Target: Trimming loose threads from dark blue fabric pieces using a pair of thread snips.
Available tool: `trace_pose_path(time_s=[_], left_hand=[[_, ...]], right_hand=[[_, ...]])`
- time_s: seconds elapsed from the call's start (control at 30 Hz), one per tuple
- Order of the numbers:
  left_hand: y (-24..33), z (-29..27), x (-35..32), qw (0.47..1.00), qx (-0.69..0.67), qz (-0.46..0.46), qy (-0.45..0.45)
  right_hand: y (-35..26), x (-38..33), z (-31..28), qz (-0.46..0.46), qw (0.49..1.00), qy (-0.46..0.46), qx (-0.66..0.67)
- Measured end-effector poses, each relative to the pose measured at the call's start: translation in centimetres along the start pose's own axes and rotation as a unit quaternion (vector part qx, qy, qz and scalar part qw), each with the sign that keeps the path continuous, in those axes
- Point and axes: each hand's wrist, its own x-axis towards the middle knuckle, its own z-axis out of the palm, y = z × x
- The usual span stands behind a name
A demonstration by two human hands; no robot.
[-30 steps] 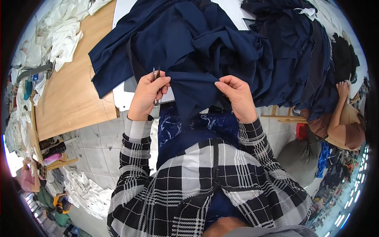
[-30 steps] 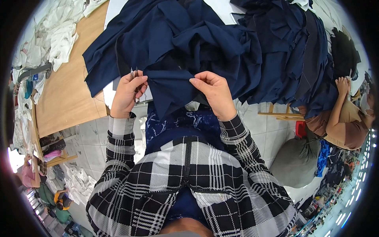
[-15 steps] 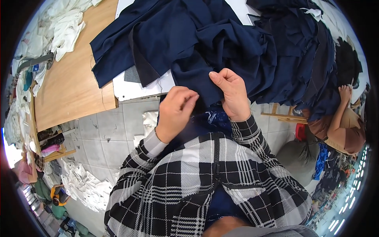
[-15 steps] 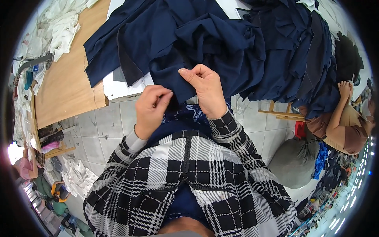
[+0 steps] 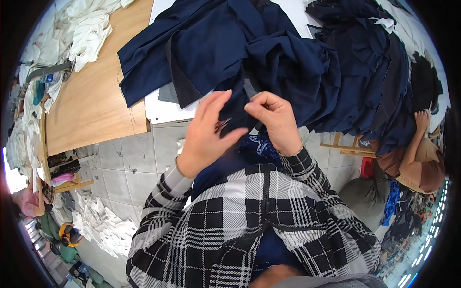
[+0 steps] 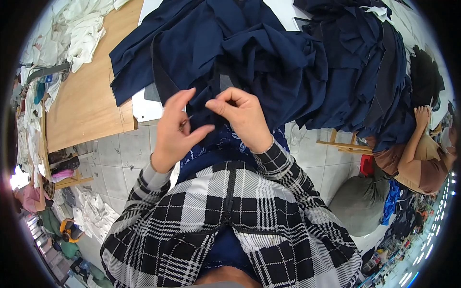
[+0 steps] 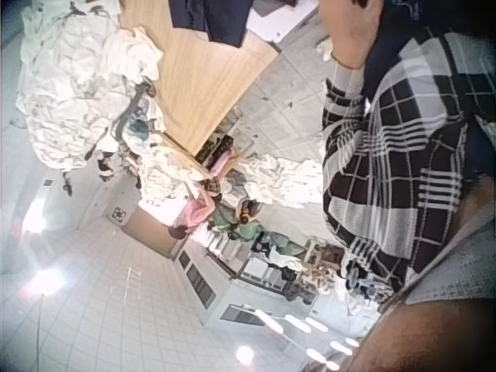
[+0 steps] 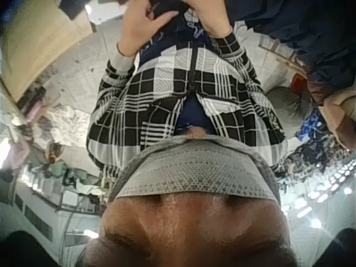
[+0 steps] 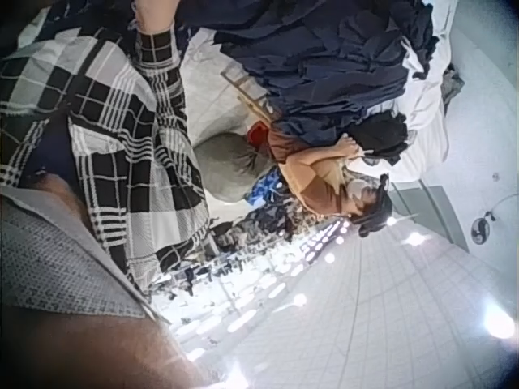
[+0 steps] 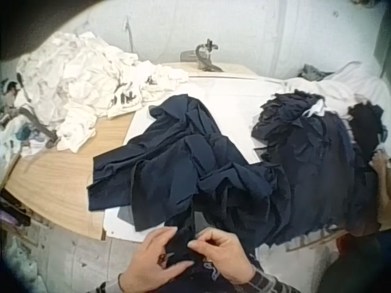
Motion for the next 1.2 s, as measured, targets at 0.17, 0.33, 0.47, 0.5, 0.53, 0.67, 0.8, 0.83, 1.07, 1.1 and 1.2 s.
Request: trace_pose_path(time_s=[0.17, 0.33, 0.47, 0.5, 0.53, 0.67, 0.8, 0.83, 1.07, 1.1, 1.2], left_hand=[[-2.2, 0.3, 0.4, 0.933, -0.234, -0.261, -0.08], [-3.4, -1.7, 0.5, 0.802, -0.47, -0.357, -0.092], [-3.5, -2.6, 0.8, 0.777, -0.524, -0.341, -0.072], [-3.7, -3.0, 0.8, 0.783, -0.529, -0.319, -0.071], [-4.2, -3.4, 0.7, 0.789, -0.534, -0.297, -0.066], [-4.2, -4.5, 2.3, 0.817, -0.498, -0.291, -0.002], [-6.8, -3.1, 4.7, 0.884, -0.354, -0.303, -0.048], [-7.4, -2.9, 5.3, 0.913, -0.253, -0.313, -0.063], [-4.0, -1.5, 8.0, 0.967, -0.216, -0.074, -0.111], [-3.1, -0.8, 8.6, 0.954, -0.236, -0.074, -0.169], [-2.6, 1.3, 9.6, 0.863, -0.34, -0.196, -0.318]], right_hand=[[0.0, -0.3, -0.6, -0.023, 0.995, -0.063, -0.072], [-1.6, 3.7, -1.9, -0.209, 0.953, -0.077, -0.204], [-3.4, 7.6, -1.2, -0.28, 0.846, -0.239, -0.385], [-3.7, 8.0, -1.1, -0.256, 0.823, -0.294, -0.413], [-4.0, 8.1, -0.8, -0.252, 0.851, -0.256, -0.382], [-7.8, 6.1, -1.3, -0.161, 0.898, -0.23, -0.34], [-7.1, 5.1, -2.4, 0.033, 0.975, -0.106, -0.192], [-6.5, 5.2, -2.9, 0.041, 0.982, -0.078, -0.17], [-5.6, 3.7, -4.4, -0.01, 0.967, -0.056, -0.25], [-5.7, 3.6, -4.6, -0.008, 0.966, -0.057, -0.252], [-5.9, 3.3, -5.4, -0.037, 0.963, -0.1, -0.246]])
